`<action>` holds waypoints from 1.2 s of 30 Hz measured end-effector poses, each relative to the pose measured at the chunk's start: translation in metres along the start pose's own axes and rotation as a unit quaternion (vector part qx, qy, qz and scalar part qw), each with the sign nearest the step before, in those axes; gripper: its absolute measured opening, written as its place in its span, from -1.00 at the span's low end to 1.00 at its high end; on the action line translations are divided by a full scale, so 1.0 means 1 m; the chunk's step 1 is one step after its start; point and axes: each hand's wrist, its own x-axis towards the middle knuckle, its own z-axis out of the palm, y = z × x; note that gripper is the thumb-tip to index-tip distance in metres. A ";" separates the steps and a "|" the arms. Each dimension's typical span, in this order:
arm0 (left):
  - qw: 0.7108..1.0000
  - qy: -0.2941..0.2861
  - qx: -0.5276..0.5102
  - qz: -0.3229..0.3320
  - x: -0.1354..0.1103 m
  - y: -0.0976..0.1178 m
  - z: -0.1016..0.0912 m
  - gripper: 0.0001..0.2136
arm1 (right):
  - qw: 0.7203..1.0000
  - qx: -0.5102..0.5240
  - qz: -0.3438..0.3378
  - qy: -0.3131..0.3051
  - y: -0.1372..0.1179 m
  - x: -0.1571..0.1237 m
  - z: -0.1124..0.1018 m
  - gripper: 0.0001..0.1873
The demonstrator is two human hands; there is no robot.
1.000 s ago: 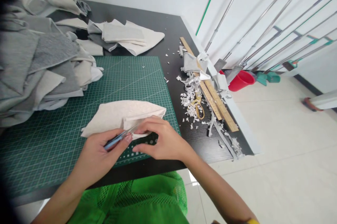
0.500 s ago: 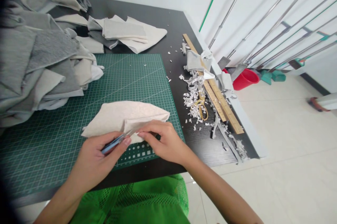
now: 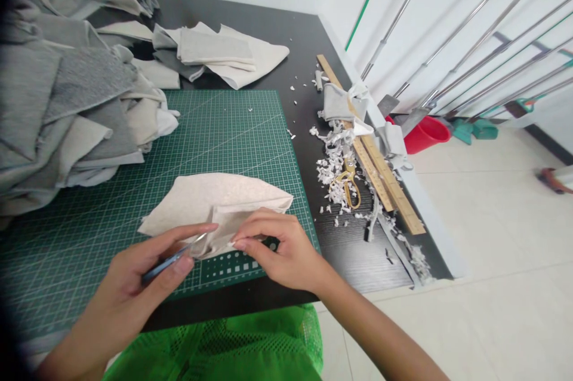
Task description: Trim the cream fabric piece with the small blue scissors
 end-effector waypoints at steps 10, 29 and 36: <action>0.994 -0.079 0.046 0.054 0.011 -0.004 -0.020 -0.70 | 0.987 -0.066 -0.146 0.025 0.003 -0.006 0.003 -0.84; 0.989 -0.129 -0.024 0.064 0.004 -0.011 -0.013 -0.73 | 0.980 -0.043 -0.180 0.078 0.002 -0.005 0.010 -0.83; 0.985 -0.143 -0.048 0.080 0.009 -0.005 -0.014 -0.74 | 0.972 -0.069 -0.207 0.087 0.003 -0.006 0.012 -0.87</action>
